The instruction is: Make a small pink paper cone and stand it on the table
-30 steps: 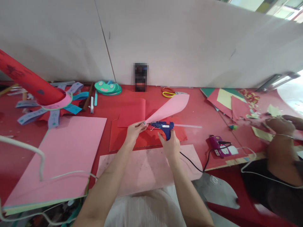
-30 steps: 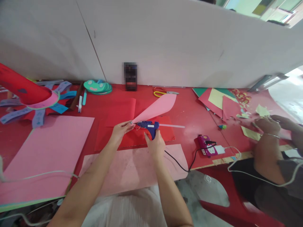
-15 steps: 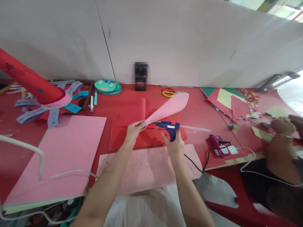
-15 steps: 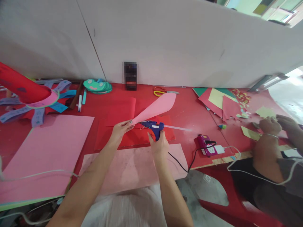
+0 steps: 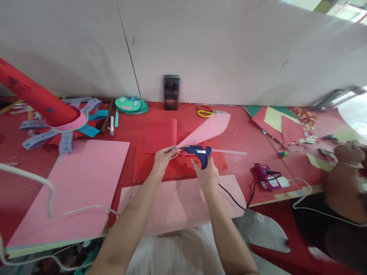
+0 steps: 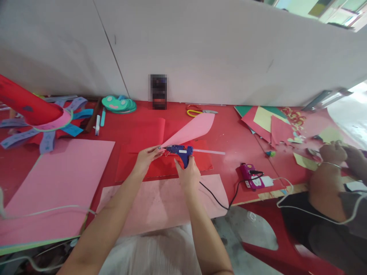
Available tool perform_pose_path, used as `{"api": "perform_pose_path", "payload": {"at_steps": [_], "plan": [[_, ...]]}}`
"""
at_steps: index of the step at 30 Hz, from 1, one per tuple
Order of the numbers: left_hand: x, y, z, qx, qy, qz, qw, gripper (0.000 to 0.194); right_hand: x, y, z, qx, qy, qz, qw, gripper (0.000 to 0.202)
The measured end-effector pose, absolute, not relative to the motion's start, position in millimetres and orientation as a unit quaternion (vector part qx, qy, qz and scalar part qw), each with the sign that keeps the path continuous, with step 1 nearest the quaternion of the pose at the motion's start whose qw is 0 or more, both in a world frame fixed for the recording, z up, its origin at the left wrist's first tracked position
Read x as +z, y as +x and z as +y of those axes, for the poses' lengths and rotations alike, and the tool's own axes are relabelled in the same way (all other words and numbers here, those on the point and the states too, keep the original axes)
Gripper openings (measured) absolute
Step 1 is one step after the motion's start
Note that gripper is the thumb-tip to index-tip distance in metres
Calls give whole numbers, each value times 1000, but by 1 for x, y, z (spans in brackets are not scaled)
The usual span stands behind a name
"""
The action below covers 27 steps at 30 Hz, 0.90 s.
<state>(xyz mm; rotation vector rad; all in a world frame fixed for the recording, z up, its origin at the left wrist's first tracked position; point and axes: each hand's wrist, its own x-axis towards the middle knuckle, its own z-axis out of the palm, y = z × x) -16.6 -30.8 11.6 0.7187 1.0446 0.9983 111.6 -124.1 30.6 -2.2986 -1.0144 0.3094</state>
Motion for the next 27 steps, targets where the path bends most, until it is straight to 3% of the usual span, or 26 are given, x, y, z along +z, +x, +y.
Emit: {"api": "perform_pose_path", "payload": {"at_steps": [27], "plan": [[14, -16, -31, 451, 306, 479, 688, 28, 29, 110, -128, 120, -870, -385, 283, 51]]}}
